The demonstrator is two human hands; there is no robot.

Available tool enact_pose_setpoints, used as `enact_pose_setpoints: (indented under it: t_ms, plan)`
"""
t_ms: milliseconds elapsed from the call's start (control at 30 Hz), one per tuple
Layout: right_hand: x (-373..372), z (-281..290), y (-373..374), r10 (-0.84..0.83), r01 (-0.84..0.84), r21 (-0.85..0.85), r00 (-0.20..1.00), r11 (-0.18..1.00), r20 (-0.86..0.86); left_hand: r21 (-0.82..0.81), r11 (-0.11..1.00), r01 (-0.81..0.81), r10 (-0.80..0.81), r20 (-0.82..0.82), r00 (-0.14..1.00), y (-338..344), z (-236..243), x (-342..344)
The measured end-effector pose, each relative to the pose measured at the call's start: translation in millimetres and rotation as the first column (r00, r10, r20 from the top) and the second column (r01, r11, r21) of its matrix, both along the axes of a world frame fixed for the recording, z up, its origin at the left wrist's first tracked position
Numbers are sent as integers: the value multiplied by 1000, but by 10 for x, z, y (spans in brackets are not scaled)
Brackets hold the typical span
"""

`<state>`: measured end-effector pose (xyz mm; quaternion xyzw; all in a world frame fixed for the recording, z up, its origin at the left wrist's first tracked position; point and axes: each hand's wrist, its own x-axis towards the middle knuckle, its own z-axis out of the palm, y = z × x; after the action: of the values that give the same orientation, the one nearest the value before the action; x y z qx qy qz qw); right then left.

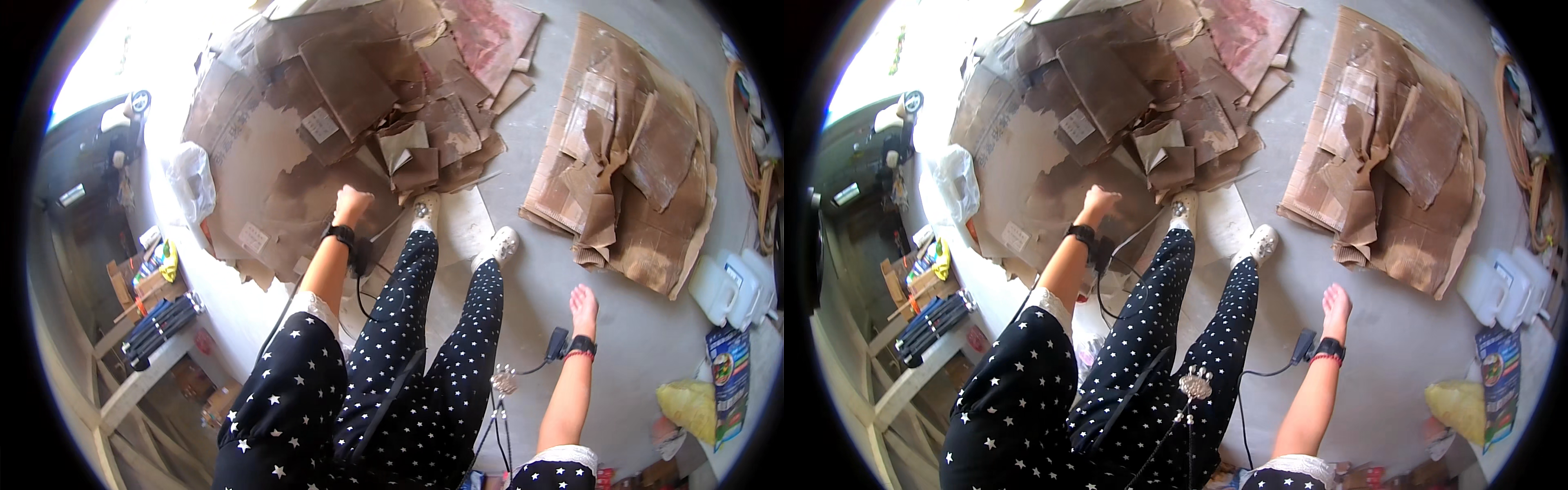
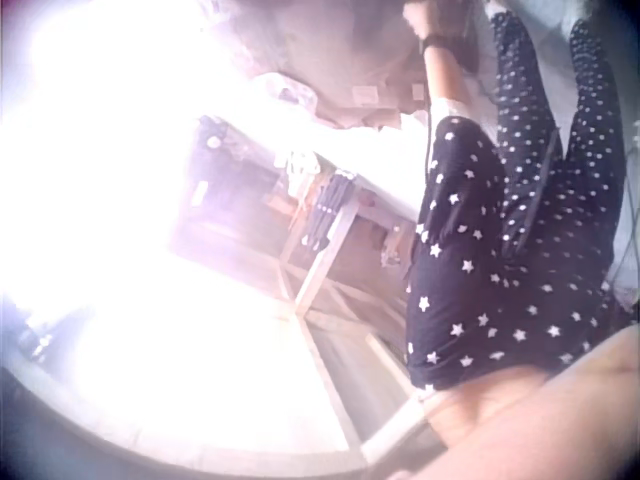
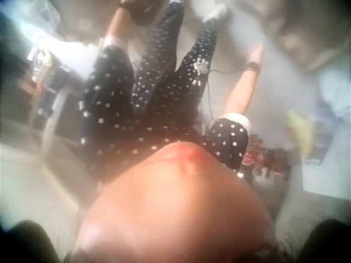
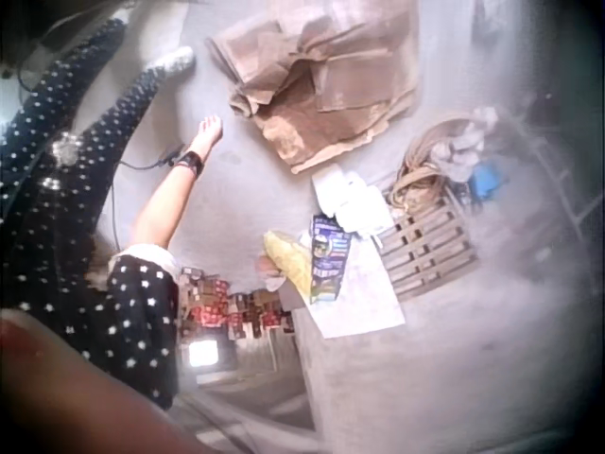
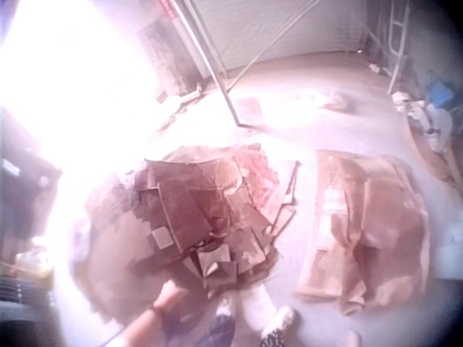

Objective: The person sorts various recyclables including cardboard sheets, a plastic crate, and a piece of foam, moving them between a large pile and a smaller stack.

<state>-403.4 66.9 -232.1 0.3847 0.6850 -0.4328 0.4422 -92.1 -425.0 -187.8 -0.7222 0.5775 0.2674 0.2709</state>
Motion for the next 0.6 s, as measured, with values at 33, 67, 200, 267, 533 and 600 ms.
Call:
enact_pose_setpoints:
  t_ms: [33,67,200,267,533,600]
  plan:
    - [-72,-8,-333,97,-97,-1,995,995,-14,-58,998,1,-2,-19,1000,-142,18,160]
    - [-122,6,-661,173,-173,-11,985,985,-30,-111,994,1,-5,-39,999,-302,-19,322]
    - [-14,116,-2076,350,-364,-113,929,925,-124,-97,975,-199,189,-100,977,-891,-441,1158]
    - [135,141,-2651,415,-440,-149,894,885,-170,-70,962,-265,248,-191,950,-1003,-473,1148]
    - [1762,-270,-4478,721,-720,-316,679,618,-135,-60,879,-474,393,-473,789,-1620,-1023,1599]
    - [2129,-285,-4676,731,-730,-336,665,595,-152,-29,863,-505,428,-490,760,-1699,-1025,1591]
